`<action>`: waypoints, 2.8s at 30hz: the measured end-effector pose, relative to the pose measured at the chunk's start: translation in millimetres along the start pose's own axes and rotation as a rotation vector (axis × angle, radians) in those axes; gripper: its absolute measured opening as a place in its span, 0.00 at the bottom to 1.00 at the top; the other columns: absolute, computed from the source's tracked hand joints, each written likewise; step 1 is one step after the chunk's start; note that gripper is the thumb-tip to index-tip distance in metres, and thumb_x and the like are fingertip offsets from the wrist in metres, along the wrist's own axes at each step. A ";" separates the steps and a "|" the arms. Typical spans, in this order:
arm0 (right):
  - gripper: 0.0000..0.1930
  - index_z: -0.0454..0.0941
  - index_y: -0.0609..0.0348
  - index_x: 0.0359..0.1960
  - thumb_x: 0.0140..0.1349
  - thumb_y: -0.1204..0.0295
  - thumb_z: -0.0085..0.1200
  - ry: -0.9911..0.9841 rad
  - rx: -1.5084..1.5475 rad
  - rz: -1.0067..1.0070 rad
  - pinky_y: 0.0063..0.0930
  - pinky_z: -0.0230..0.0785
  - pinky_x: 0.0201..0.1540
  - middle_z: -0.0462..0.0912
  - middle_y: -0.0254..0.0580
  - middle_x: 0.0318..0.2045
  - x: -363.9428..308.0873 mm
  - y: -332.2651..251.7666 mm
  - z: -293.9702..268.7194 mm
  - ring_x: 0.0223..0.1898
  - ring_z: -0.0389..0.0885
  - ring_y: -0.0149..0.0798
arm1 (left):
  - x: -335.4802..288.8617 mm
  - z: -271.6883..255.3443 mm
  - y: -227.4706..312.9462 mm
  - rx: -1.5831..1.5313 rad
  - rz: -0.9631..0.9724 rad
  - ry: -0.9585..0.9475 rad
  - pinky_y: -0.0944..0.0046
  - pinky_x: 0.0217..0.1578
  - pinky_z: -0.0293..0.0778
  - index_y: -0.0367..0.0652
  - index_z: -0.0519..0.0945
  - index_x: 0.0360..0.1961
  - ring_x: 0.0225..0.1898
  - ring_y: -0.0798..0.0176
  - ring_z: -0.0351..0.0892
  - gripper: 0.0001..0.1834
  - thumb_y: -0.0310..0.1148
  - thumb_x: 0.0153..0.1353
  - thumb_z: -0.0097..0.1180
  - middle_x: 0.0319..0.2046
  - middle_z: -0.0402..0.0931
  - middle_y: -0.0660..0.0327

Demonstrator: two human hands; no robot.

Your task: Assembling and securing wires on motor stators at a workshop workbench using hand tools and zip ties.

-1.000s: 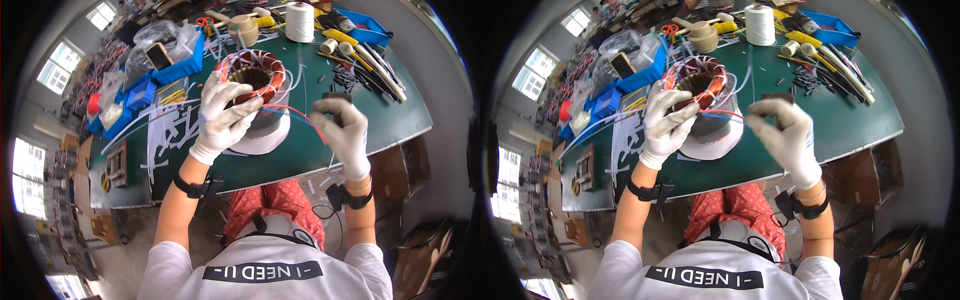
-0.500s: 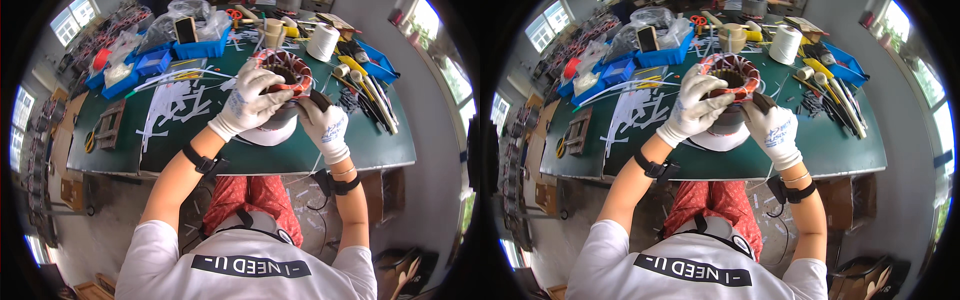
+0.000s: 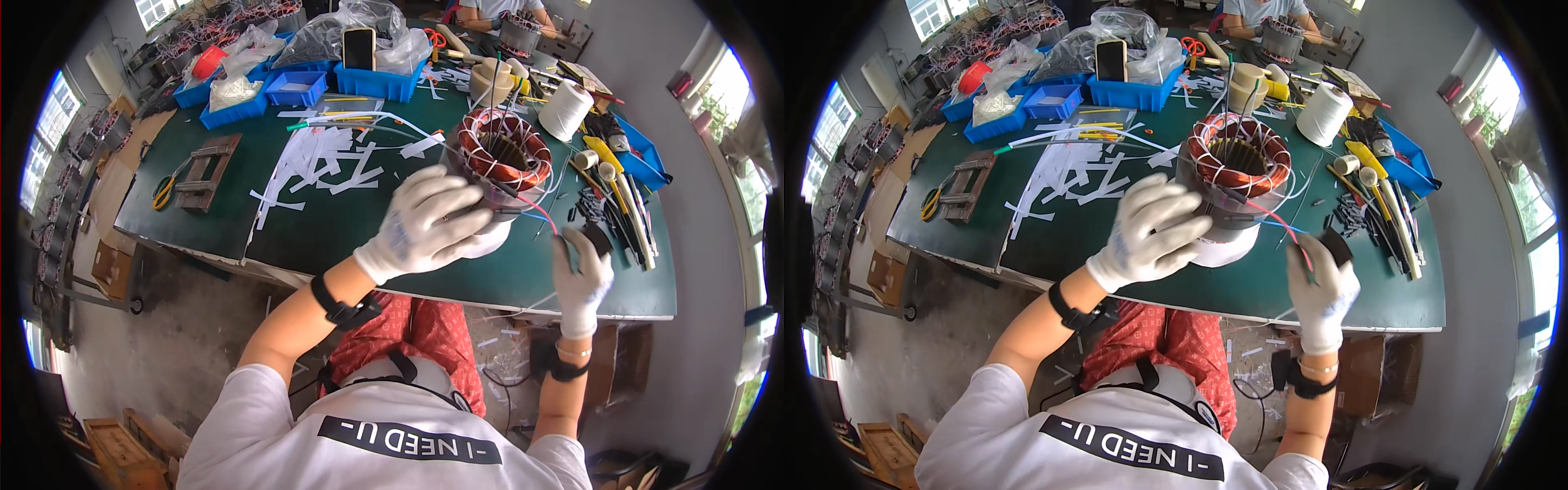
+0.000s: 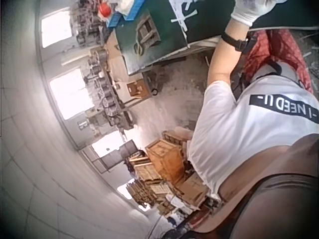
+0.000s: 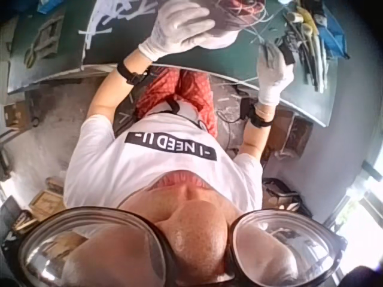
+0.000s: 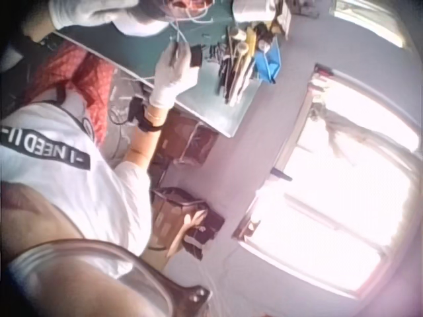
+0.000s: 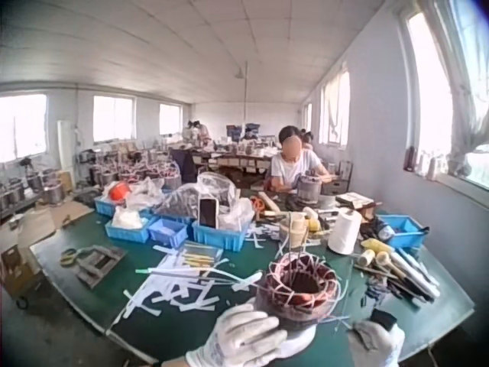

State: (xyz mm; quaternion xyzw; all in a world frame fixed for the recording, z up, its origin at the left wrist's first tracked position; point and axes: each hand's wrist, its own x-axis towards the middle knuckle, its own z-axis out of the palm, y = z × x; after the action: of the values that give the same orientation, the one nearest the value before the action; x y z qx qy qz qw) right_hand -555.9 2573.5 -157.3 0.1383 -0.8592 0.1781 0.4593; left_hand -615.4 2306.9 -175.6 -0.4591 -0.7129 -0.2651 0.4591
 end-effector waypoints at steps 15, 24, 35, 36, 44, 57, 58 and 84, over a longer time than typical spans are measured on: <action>0.05 0.81 0.62 0.33 0.58 0.74 0.60 0.036 -0.243 0.590 0.36 0.73 0.38 0.81 0.45 0.31 -144.7 53.6 12.7 0.33 0.80 0.46 | 101.2 53.8 -153.8 -0.816 -0.705 -0.360 0.69 0.49 0.71 0.36 0.76 0.54 0.45 0.70 0.77 0.22 0.37 0.64 0.60 0.43 0.80 0.61; 0.04 0.80 0.64 0.34 0.58 0.76 0.59 0.013 -0.222 0.613 0.34 0.71 0.37 0.79 0.44 0.30 -147.5 61.5 12.0 0.32 0.77 0.44 | -12.6 56.8 -165.3 -1.648 -1.563 0.408 0.60 0.45 0.77 0.43 0.80 0.41 0.40 0.63 0.80 0.14 0.41 0.61 0.63 0.38 0.81 0.62; 0.04 0.79 0.64 0.33 0.58 0.76 0.59 0.032 -0.237 0.620 0.35 0.71 0.37 0.80 0.45 0.31 -145.7 56.7 15.2 0.31 0.78 0.44 | 5.5 -8.7 -144.0 -0.095 -0.497 -0.018 0.68 0.33 0.73 0.42 0.84 0.31 0.27 0.70 0.75 0.09 0.36 0.56 0.67 0.29 0.78 0.67; 0.04 0.79 0.64 0.33 0.58 0.76 0.59 0.045 -0.220 0.660 0.35 0.71 0.37 0.80 0.45 0.31 -145.0 56.7 13.9 0.31 0.78 0.44 | 4.3 -2.2 -137.4 -0.514 -0.951 0.142 0.69 0.31 0.72 0.44 0.83 0.31 0.26 0.71 0.74 0.08 0.36 0.57 0.67 0.28 0.77 0.68; 0.05 0.80 0.64 0.34 0.59 0.75 0.58 0.034 -0.260 0.569 0.35 0.71 0.40 0.80 0.45 0.32 -150.0 62.1 17.7 0.35 0.78 0.45 | -36.5 9.4 -120.5 -0.521 -1.131 0.218 0.64 0.31 0.73 0.43 0.83 0.30 0.27 0.66 0.78 0.09 0.37 0.61 0.62 0.25 0.80 0.63; 0.05 0.80 0.64 0.33 0.59 0.75 0.59 0.066 -0.275 0.563 0.32 0.71 0.35 0.79 0.43 0.29 -148.7 58.9 16.3 0.29 0.78 0.41 | -38.1 9.1 -32.2 -1.585 -1.750 0.708 0.71 0.26 0.70 0.49 0.78 0.34 0.23 0.75 0.72 0.07 0.39 0.67 0.56 0.22 0.73 0.72; 0.05 0.80 0.64 0.34 0.59 0.74 0.59 0.048 -0.266 0.583 0.32 0.71 0.35 0.79 0.44 0.29 -148.2 58.3 16.3 0.30 0.78 0.42 | -43.3 12.8 -24.3 -1.492 -1.700 0.603 0.70 0.26 0.70 0.49 0.78 0.34 0.24 0.74 0.73 0.10 0.42 0.66 0.56 0.23 0.73 0.71; 0.08 0.83 0.58 0.35 0.54 0.79 0.64 0.019 0.116 0.410 0.19 0.56 0.23 0.78 0.31 0.28 -34.2 -54.3 2.7 0.19 0.61 0.24 | -19.0 -30.4 7.9 -1.353 -1.561 0.207 0.74 0.26 0.66 0.38 0.80 0.39 0.21 0.77 0.68 0.13 0.38 0.68 0.53 0.25 0.75 0.66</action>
State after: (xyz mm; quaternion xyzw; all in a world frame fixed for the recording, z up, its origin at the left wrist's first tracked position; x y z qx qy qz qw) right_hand -517.7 2526.1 -177.7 -0.0148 -0.8531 0.3185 0.4129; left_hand -592.8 2278.3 -179.8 -0.0065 -0.4711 -0.8717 -0.1351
